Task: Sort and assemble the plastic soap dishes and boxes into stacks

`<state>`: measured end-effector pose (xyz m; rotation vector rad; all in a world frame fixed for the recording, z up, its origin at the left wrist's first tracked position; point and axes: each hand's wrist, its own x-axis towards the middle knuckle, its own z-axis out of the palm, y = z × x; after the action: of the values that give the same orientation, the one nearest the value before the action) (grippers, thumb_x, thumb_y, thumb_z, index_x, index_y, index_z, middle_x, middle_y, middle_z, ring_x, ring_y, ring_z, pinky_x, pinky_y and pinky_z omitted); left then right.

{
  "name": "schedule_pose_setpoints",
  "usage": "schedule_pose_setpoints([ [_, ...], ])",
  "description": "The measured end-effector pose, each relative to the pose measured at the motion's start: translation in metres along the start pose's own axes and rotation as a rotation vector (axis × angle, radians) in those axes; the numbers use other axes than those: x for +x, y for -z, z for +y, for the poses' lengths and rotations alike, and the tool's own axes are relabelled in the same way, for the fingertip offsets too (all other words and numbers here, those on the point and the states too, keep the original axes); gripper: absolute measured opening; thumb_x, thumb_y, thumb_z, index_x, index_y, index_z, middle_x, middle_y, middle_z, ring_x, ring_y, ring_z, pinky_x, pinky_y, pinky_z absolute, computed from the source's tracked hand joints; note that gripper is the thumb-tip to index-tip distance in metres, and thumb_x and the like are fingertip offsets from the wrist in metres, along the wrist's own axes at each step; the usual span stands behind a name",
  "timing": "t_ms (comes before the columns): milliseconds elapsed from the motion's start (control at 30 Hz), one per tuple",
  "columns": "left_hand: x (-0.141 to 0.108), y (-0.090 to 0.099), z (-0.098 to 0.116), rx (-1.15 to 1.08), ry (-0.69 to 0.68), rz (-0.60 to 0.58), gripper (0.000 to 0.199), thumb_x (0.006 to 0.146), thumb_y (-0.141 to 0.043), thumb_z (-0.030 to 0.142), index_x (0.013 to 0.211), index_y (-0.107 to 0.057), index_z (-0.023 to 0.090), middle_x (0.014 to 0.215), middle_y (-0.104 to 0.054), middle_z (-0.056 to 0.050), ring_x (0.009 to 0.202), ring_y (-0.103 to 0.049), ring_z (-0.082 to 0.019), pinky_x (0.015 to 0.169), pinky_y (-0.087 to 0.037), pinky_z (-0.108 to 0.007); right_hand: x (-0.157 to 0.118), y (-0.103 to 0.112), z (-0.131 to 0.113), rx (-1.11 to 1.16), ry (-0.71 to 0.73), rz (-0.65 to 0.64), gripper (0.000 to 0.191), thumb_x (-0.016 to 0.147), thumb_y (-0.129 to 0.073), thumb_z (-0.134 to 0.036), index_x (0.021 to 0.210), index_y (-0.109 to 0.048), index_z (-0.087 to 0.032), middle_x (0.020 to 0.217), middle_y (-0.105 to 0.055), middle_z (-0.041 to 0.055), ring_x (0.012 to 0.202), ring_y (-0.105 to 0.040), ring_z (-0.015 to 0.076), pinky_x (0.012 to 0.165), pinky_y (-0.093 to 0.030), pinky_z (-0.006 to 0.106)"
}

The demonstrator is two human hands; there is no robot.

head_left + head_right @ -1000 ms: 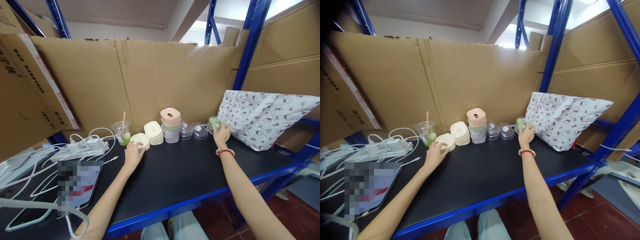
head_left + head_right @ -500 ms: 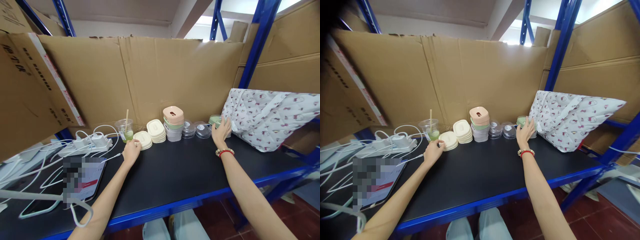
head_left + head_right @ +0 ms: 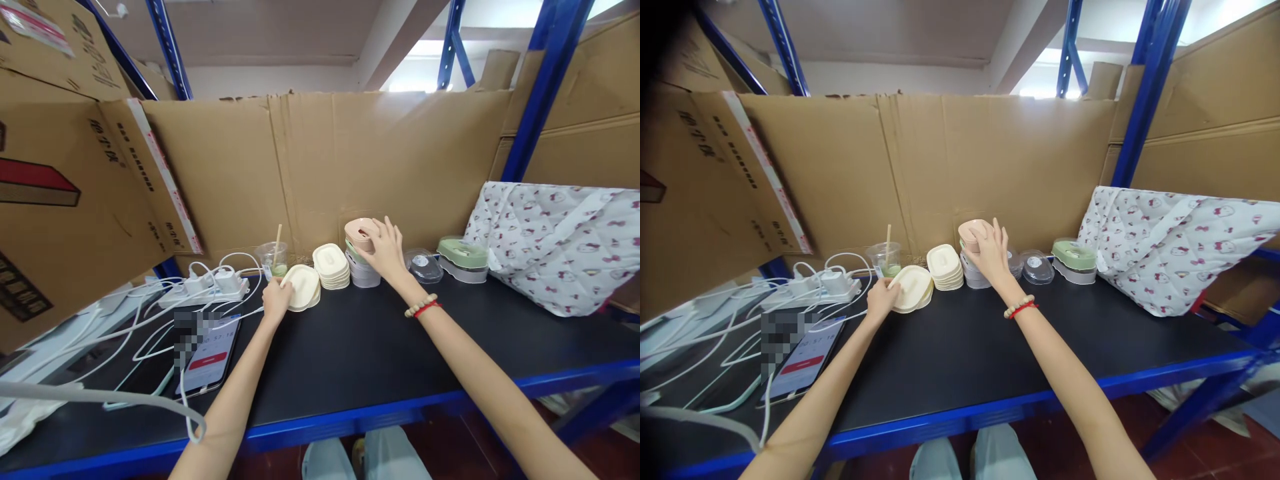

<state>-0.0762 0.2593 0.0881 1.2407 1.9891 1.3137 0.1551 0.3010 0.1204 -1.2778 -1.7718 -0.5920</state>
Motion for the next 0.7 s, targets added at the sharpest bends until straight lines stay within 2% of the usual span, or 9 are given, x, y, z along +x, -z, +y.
schedule_pose_setpoints([
  [67, -0.003, 0.002, 0.004, -0.091, -0.009, 0.025, 0.011, 0.066, -0.047, 0.016, 0.077, -0.046, 0.017, 0.079, -0.056, -0.009, 0.097, -0.055, -0.029, 0.091, -0.038, -0.041, 0.006, -0.006, 0.004, 0.004, -0.072, -0.077, 0.038, 0.073, -0.063, -0.037, 0.106, -0.065, -0.019, 0.119, -0.052, 0.0129, 0.117, -0.04, 0.0357, 0.097, -0.027, 0.055],
  [167, -0.008, -0.003, 0.009, -0.267, 0.013, -0.029, 0.013, 0.072, -0.044, 0.018, 0.086, -0.043, 0.017, 0.086, -0.057, -0.007, 0.089, -0.057, -0.02, 0.085, -0.044, -0.035, 0.009, -0.008, 0.009, 0.054, -0.11, -0.16, 0.027, 0.072, -0.065, -0.027, 0.098, -0.068, -0.02, 0.111, -0.057, 0.0111, 0.105, -0.049, 0.031, 0.092, -0.033, 0.051],
  [267, -0.016, -0.014, 0.014, -0.439, 0.059, -0.156, 0.018, 0.076, -0.041, 0.018, 0.094, -0.039, 0.015, 0.096, -0.058, -0.008, 0.081, -0.059, -0.014, 0.071, -0.048, -0.026, 0.001, -0.001, 0.002, 0.144, -0.112, -0.022, 0.023, 0.072, -0.065, -0.028, 0.095, -0.069, -0.022, 0.107, -0.059, 0.0085, 0.108, -0.047, 0.0285, 0.092, -0.036, 0.046],
  [367, -0.028, -0.023, 0.02, -0.636, 0.116, -0.246, 0.025, 0.079, -0.042, 0.021, 0.102, -0.037, 0.015, 0.108, -0.056, -0.01, 0.082, -0.061, -0.013, 0.066, -0.05, -0.023, -0.021, 0.003, -0.02, 0.285, -0.056, 0.143, 0.026, 0.075, -0.063, -0.037, 0.095, -0.07, -0.021, 0.1, -0.062, 0.0089, 0.108, -0.049, 0.0264, 0.091, -0.039, 0.042],
  [467, -0.038, -0.024, 0.024, -0.977, 0.144, -0.4, 0.032, 0.085, -0.035, 0.035, 0.108, -0.044, 0.015, 0.112, -0.057, -0.01, 0.092, -0.06, -0.016, 0.07, -0.051, -0.026, -0.046, 0.001, -0.046, 0.475, 0.099, -0.005, 0.026, 0.073, -0.066, -0.041, 0.091, -0.07, -0.023, 0.099, -0.063, 0.0055, 0.099, -0.055, 0.0218, 0.087, -0.044, 0.038],
  [533, -0.041, -0.022, 0.022, -1.033, 0.107, -0.479, 0.044, 0.083, -0.037, 0.049, 0.109, -0.049, 0.015, 0.11, -0.058, -0.011, 0.095, -0.06, -0.02, 0.072, -0.052, -0.03, -0.06, -0.002, -0.06, 0.534, 0.11, -0.059, 0.029, 0.069, -0.07, -0.041, 0.093, -0.07, -0.025, 0.105, -0.061, 0.0051, 0.101, -0.055, 0.0215, 0.087, -0.045, 0.037],
  [567, -0.04, -0.021, 0.021, -1.007, 0.087, -0.466, 0.048, 0.077, -0.045, 0.052, 0.108, -0.05, 0.015, 0.11, -0.058, -0.011, 0.095, -0.06, -0.021, 0.073, -0.051, -0.03, -0.065, -0.002, -0.065, 0.551, 0.116, -0.08, 0.031, 0.067, -0.072, -0.042, 0.094, -0.07, -0.026, 0.109, -0.059, 0.0052, 0.103, -0.054, 0.0219, 0.088, -0.045, 0.037],
  [633, -0.038, -0.02, 0.018, -0.943, 0.061, -0.348, 0.053, 0.064, -0.062, 0.044, 0.106, -0.05, 0.015, 0.109, -0.058, -0.01, 0.094, -0.059, -0.021, 0.073, -0.05, -0.028, -0.07, -0.003, -0.071, 0.589, 0.093, -0.107, 0.036, 0.064, -0.073, -0.045, 0.095, -0.069, -0.027, 0.116, -0.055, 0.0064, 0.105, -0.052, 0.0231, 0.088, -0.046, 0.039],
  [700, -0.035, -0.021, 0.016, -0.924, 0.028, -0.231, 0.055, 0.055, -0.065, 0.035, 0.104, -0.05, 0.016, 0.108, -0.058, -0.008, 0.095, -0.058, -0.019, 0.074, -0.049, -0.024, -0.07, -0.003, -0.073, 0.668, -0.019, -0.127, 0.049, 0.063, -0.071, -0.048, 0.106, -0.065, -0.025, 0.122, -0.048, 0.0094, 0.106, -0.052, 0.0239, 0.086, -0.047, 0.04],
])
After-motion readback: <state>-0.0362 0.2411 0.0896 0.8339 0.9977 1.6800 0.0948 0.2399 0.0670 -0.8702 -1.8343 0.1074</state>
